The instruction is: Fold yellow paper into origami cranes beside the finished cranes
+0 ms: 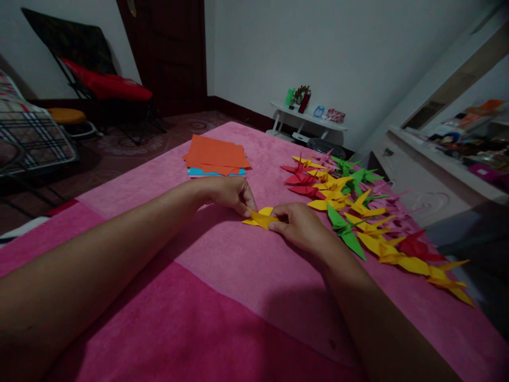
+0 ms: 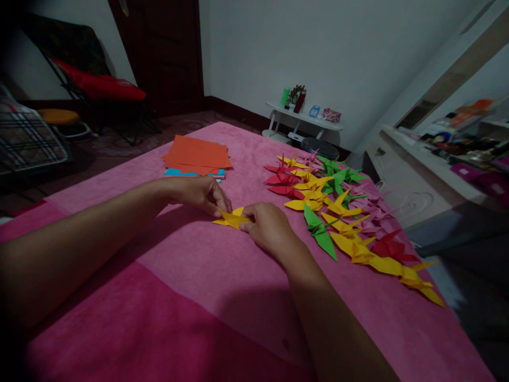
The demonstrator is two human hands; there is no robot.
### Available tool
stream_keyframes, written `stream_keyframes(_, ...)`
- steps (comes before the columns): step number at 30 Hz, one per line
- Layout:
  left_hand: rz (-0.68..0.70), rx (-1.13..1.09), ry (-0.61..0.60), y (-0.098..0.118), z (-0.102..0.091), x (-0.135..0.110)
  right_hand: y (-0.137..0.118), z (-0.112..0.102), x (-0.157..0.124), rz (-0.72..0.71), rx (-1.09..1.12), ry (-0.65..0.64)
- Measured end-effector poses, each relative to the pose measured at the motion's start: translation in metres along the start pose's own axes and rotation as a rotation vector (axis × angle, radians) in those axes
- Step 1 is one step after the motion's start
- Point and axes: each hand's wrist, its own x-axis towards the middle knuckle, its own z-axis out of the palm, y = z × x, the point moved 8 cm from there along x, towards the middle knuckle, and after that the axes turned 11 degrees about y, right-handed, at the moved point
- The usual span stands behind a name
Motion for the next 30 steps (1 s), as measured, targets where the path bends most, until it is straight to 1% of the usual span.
stream_keyframes(7,0.0,-0.006,-0.005,0.001,0.0,-0.002,-0.001,-0.001,0.0,-0.011,-0.01,0.013)
stream_keyframes(9,-0.003,-0.022,0.02,0.002,0.001,-0.003,-0.002,-0.002,0.0,-0.013,0.005,0.027)
stream_keyframes(13,-0.037,-0.07,0.119,0.002,-0.002,-0.004,-0.005,-0.004,-0.001,-0.017,0.088,0.051)
stream_keyframes(15,-0.055,-0.064,0.139,0.002,-0.001,-0.004,-0.005,-0.002,-0.001,-0.018,0.113,0.043)
stream_keyframes(18,-0.064,-0.05,0.135,0.002,0.003,-0.004,-0.004,0.001,0.0,-0.014,0.109,0.024)
stream_keyframes(24,0.011,-0.032,0.098,0.007,0.016,-0.001,-0.003,0.001,0.0,-0.015,0.06,0.029)
stream_keyframes(26,0.019,-0.006,0.085,0.007,0.019,-0.001,-0.002,0.001,0.0,-0.004,0.112,0.028)
stream_keyframes(30,0.013,-0.017,0.053,0.006,0.023,0.0,0.004,0.005,0.002,0.068,0.327,0.027)
